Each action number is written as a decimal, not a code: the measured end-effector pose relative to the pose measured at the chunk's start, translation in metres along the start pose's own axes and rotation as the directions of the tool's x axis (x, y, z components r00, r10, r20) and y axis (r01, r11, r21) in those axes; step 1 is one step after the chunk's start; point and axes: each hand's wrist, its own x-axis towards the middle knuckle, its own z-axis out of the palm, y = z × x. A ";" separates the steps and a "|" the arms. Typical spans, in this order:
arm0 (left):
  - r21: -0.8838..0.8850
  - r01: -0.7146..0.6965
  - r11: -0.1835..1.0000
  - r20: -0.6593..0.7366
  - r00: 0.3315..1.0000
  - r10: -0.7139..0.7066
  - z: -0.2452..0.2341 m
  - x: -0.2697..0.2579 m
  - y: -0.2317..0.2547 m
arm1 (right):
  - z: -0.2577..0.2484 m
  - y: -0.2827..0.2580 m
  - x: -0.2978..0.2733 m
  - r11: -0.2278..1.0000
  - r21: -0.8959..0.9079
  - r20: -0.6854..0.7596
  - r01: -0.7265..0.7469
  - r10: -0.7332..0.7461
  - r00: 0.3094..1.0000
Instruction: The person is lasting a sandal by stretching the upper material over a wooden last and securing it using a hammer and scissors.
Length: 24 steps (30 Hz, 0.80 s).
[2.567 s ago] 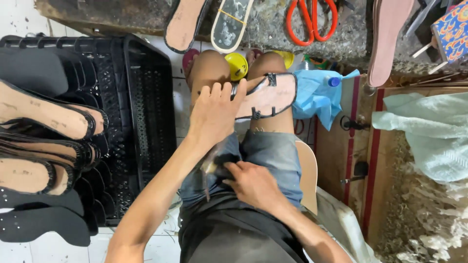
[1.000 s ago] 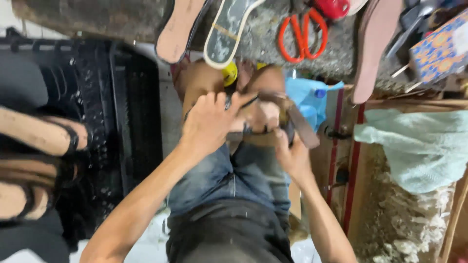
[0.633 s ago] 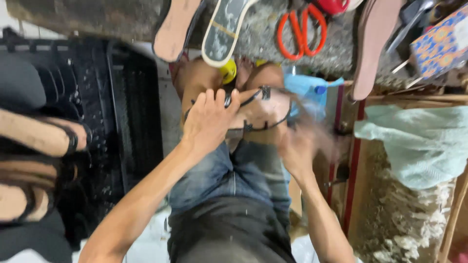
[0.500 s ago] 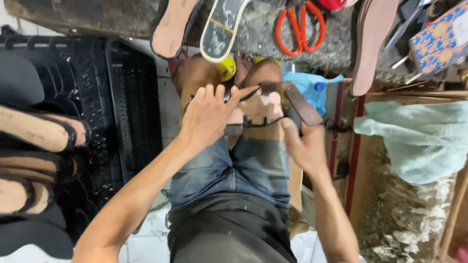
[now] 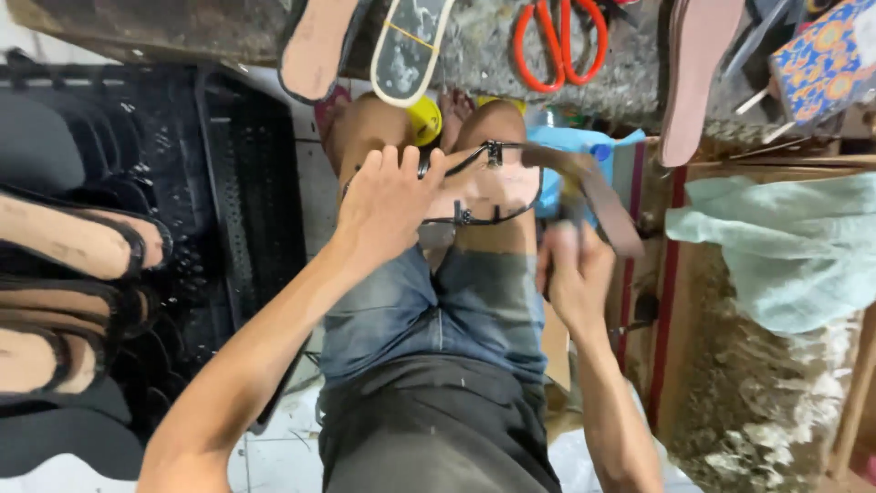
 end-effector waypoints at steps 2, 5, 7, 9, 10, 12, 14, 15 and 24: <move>0.000 0.014 1.000 -0.030 0.999 -0.014 0.006 0.004 -0.001 | -0.005 0.004 -0.017 0.989 -0.053 -0.157 0.140 -0.146 0.977; -0.024 -0.031 0.999 0.001 1.000 0.031 0.013 0.007 -0.007 | -0.003 0.058 -0.055 0.706 0.617 -0.318 0.348 -0.181 0.931; -0.032 -0.014 0.999 0.031 0.999 0.015 0.009 0.002 -0.004 | 0.005 0.093 -0.063 0.929 0.107 -0.126 0.353 -0.340 0.932; -0.033 -0.019 0.999 0.035 0.999 0.020 0.004 0.007 -0.001 | 0.011 0.072 -0.052 0.805 -0.452 0.097 0.384 -0.383 0.919; 0.013 0.007 1.000 -0.040 0.999 -0.006 0.001 0.008 0.001 | 0.015 0.035 -0.041 0.891 -0.339 0.048 0.301 -0.303 0.952; 0.050 0.029 0.998 -0.084 0.996 -0.025 -0.003 -0.004 0.005 | 0.019 0.013 -0.052 0.961 -0.203 0.018 0.187 -0.187 0.982; -0.020 0.022 1.000 -0.094 0.995 -0.024 -0.007 -0.002 0.003 | 0.014 0.047 -0.074 0.936 -0.266 0.114 0.230 -0.206 0.972; -0.014 0.015 1.000 -0.107 0.994 -0.016 -0.006 -0.003 0.001 | 0.019 0.063 -0.081 0.934 -0.268 0.102 0.236 -0.216 0.971; -0.954 -0.005 -0.299 0.052 0.982 -0.183 -0.015 -0.050 0.015 | 0.055 0.022 -0.083 0.939 -0.168 0.405 0.300 -0.212 0.889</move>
